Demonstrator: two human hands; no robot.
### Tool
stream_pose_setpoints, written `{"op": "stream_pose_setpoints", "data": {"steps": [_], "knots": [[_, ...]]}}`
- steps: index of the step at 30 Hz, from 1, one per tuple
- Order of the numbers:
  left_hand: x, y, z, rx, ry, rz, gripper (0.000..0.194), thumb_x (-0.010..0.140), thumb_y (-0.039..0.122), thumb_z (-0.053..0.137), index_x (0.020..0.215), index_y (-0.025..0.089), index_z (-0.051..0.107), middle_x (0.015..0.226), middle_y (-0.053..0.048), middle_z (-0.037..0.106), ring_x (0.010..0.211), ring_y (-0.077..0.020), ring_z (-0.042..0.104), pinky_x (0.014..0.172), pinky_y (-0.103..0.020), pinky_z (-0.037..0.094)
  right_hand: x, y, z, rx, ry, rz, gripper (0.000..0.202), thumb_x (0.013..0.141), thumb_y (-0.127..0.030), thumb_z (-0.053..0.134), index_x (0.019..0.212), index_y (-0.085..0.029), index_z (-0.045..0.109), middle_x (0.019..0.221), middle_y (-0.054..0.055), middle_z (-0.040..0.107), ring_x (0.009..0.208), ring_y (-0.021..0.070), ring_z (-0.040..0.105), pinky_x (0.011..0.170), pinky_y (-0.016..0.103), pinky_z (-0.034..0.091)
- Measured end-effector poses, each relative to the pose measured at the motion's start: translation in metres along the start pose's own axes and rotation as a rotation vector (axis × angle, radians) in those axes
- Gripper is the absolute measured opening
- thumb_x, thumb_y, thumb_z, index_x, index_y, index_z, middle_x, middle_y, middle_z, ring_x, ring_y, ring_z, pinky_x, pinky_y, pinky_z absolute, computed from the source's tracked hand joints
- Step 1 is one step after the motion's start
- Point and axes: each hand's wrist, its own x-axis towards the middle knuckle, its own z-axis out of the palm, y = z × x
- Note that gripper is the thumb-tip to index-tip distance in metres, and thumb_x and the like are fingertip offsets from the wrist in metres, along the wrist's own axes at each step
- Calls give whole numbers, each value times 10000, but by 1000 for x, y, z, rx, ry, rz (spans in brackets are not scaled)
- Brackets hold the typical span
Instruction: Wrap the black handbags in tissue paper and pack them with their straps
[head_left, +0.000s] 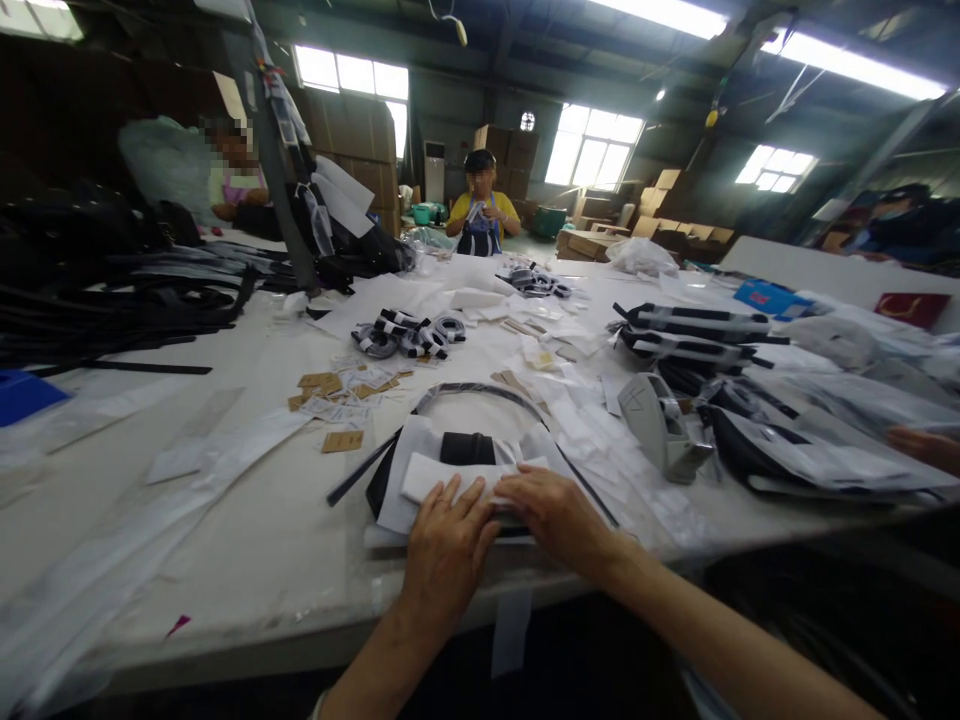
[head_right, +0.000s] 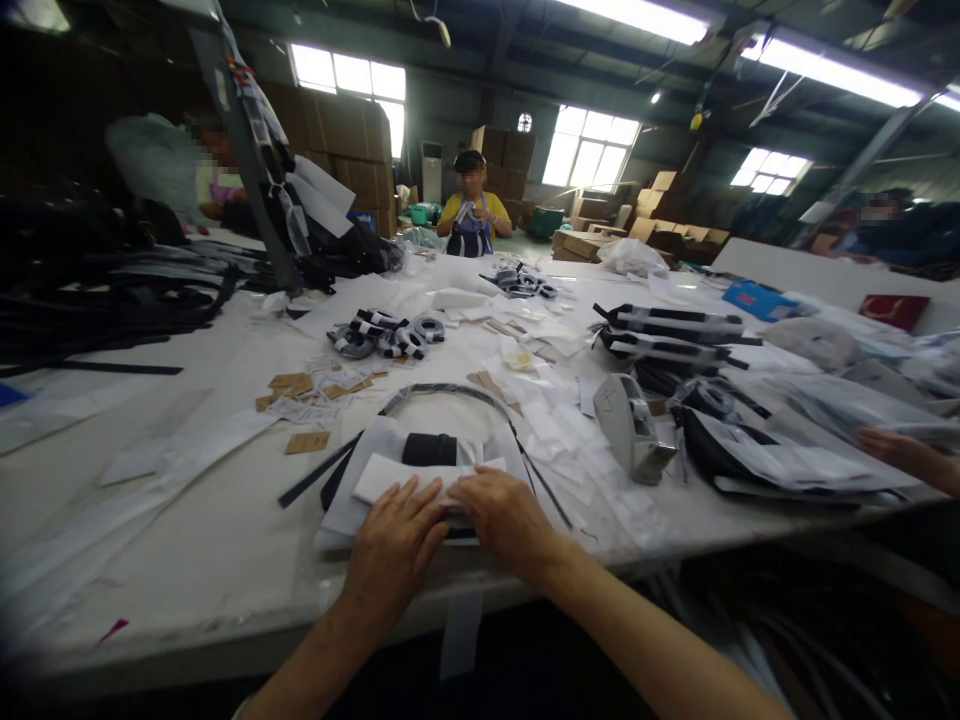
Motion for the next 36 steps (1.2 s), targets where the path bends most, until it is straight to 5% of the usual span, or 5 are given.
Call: {"op": "stream_pose_setpoints", "data": {"steps": [3, 12, 23, 28, 36], "knots": [[0, 4, -1, -14, -8, -38, 345, 959, 260, 498, 1293, 240, 580, 1300, -32, 655, 1249, -270, 562, 1067, -494, 427, -23, -9, 16, -214, 106, -204, 296, 963, -115, 454, 1185, -159, 646, 1168, 99, 715, 1133, 228, 644, 1081, 447, 444], [1, 4, -7, 12, -97, 40, 421, 956, 202, 478, 1333, 375, 549, 1454, 4, 521, 1305, -270, 517, 1067, -520, 396, -36, -24, 29, -263, 265, -142, 175, 957, -162, 537, 1044, -198, 685, 876, 39, 725, 946, 191, 653, 1000, 412, 478], [-8, -6, -17, -134, -260, 157, 539, 909, 76, 455, 1336, 395, 540, 1392, 26, 582, 1386, -218, 427, 1180, -547, 202, -88, -22, 12, -142, 147, -355, 243, 918, -108, 576, 1126, -186, 673, 1072, 64, 746, 1184, 216, 623, 1123, 498, 423], [-8, -6, -22, -110, -306, 190, 595, 896, 88, 491, 1398, 405, 464, 1458, 27, 515, 1427, -235, 362, 1188, -565, 176, -116, -16, 41, -320, 48, -313, 335, 967, -102, 457, 1233, -197, 637, 1243, 79, 680, 1278, 242, 541, 1098, 500, 441], [-7, -6, -25, -56, -288, 229, 517, 936, 179, 506, 1396, 413, 467, 1455, 21, 522, 1412, -247, 383, 1186, -555, 178, -96, -17, 58, -264, 251, -248, 244, 966, -135, 481, 1030, -225, 699, 953, 17, 757, 1004, 168, 658, 1040, 394, 439]]}}
